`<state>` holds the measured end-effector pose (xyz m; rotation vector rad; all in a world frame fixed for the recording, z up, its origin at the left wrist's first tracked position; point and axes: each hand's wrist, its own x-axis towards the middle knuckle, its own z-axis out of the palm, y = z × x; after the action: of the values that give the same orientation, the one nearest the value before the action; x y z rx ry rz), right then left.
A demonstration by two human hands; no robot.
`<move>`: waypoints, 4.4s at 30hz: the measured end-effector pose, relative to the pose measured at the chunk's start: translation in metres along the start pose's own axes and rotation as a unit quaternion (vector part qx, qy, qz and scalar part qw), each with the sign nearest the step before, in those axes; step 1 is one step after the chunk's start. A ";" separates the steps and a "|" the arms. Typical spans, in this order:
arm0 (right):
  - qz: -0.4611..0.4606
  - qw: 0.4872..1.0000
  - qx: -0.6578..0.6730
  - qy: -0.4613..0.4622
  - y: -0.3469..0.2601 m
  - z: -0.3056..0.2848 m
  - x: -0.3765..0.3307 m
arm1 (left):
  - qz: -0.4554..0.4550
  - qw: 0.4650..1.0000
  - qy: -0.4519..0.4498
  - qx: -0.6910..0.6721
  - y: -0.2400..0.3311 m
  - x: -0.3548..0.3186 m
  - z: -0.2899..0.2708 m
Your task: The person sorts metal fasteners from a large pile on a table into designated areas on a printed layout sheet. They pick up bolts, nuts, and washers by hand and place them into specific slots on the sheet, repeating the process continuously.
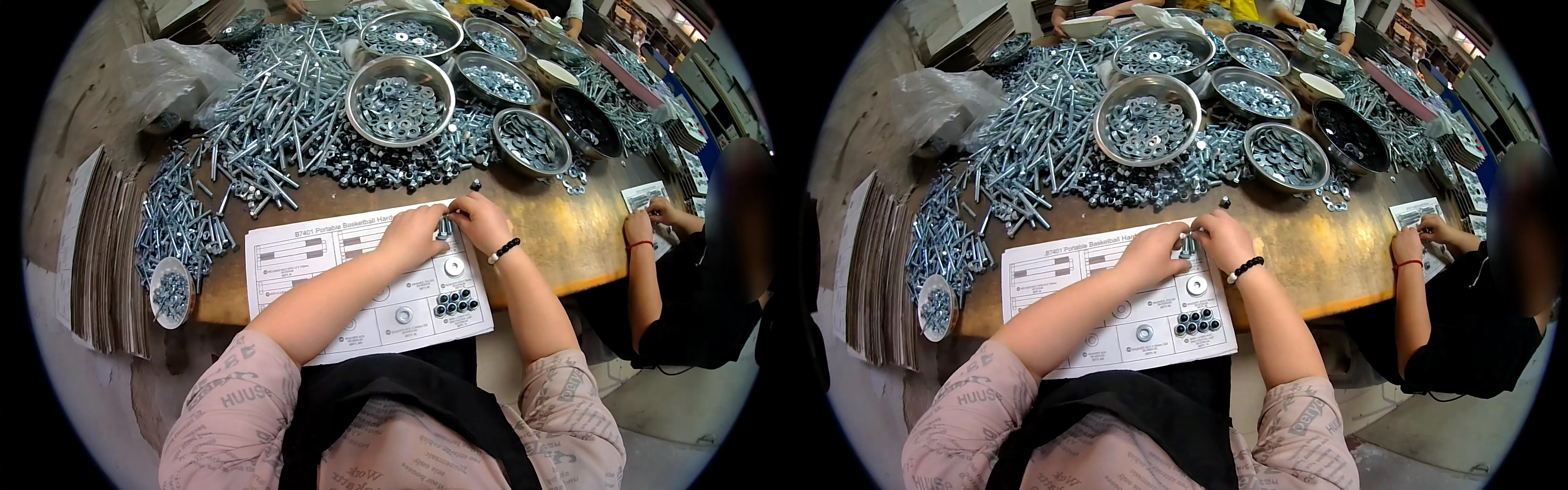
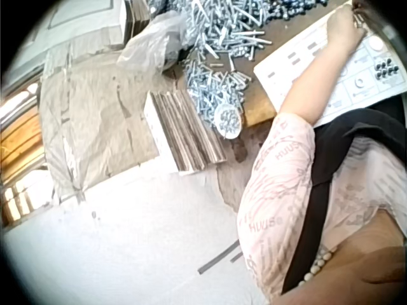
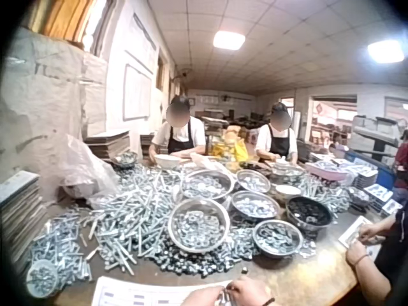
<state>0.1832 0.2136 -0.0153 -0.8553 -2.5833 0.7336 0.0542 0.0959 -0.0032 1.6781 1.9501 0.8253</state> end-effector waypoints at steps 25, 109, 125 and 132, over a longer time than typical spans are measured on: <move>-0.059 0.994 0.094 -0.008 -0.045 0.000 0.029 | -0.046 0.978 0.140 0.145 -0.109 -0.068 -0.123; -0.162 0.986 -0.048 0.007 -0.125 0.056 0.015 | 0.060 0.976 -0.046 0.204 -0.088 -0.086 -0.103; -0.259 0.951 -0.163 -0.033 -0.123 0.072 -0.032 | 0.004 0.993 0.000 0.116 -0.083 -0.091 -0.087; -0.240 0.958 -0.152 -0.043 -0.121 0.065 -0.037 | -0.027 0.977 -0.040 0.207 -0.063 -0.085 -0.084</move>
<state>0.1269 0.0827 -0.0058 -0.2399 -2.8583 0.2410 -0.0336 -0.0062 0.0100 1.8386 2.2077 0.3375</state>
